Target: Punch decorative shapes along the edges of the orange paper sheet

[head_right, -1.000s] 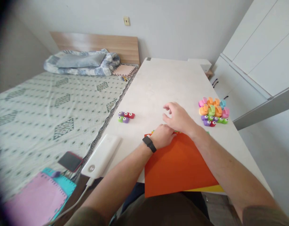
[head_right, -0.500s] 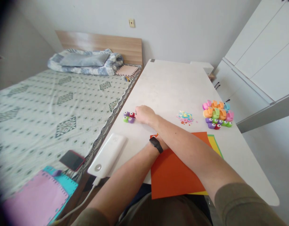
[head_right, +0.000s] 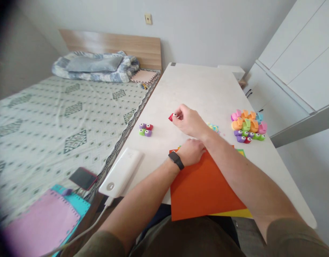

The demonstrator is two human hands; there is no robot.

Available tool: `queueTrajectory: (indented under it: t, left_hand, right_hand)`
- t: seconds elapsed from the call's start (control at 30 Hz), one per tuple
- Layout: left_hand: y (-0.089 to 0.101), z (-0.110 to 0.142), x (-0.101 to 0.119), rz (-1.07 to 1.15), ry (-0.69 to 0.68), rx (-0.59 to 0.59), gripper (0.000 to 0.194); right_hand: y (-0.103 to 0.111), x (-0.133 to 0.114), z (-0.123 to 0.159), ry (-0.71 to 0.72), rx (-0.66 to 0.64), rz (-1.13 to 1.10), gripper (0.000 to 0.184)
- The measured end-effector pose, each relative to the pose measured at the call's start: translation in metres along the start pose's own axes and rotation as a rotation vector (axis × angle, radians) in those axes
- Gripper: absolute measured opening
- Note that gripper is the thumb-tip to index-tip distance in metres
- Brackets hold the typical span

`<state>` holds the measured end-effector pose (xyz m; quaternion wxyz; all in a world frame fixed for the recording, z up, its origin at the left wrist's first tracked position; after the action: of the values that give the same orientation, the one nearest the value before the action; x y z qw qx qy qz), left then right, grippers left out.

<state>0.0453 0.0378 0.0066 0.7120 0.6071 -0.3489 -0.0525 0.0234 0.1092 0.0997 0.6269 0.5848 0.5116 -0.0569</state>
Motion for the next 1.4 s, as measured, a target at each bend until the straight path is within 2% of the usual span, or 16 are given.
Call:
queueTrajectory:
  t: [0.13, 0.27, 0.37, 0.53, 0.73, 1.0, 1.4]
  left_hand:
    - [0.003, 0.001, 0.002, -0.037, -0.03, 0.05, 0.022]
    - [0.005, 0.001, 0.004, -0.042, -0.038, 0.057, 0.022]
    - [0.008, 0.001, 0.006, -0.035, -0.048, 0.059, 0.022]
    - [0.01, 0.0, 0.007, -0.012, -0.037, 0.042, 0.024]
    - [0.011, -0.002, 0.002, 0.038, -0.014, 0.046, 0.023]
    - [0.013, -0.005, -0.001, 0.06, -0.019, 0.063, 0.022]
    - [0.011, -0.005, 0.004, 0.054, -0.049, 0.078, 0.023]
  right_hand:
    - [0.05, 0.037, 0.044, -0.064, 0.098, -0.216, 0.028]
    - [0.084, 0.076, 0.09, -0.14, 0.163, -0.314, 0.044]
    - [0.097, 0.104, 0.116, -0.203, 0.15, -0.322, 0.053]
    - [0.098, 0.134, 0.138, -0.245, 0.091, -0.37, 0.051]
    - [0.098, 0.138, 0.148, -0.178, 0.071, -0.347, 0.047]
    - [0.097, 0.141, 0.155, -0.144, -0.035, -0.129, 0.043]
    - [0.077, 0.114, 0.151, 0.035, -0.104, 0.096, 0.043]
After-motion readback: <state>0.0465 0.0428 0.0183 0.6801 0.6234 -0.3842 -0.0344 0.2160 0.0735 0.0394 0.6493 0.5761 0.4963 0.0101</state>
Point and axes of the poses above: each hand's wrist, its own z-axis away from the middle knuckle, its own y-axis out of the back of the hand, x = y × z, the point moved 7 cm from there along -z, towards the middle knuckle, and after that the axes turned 6 degrees about -x, right-handed, at the moved point
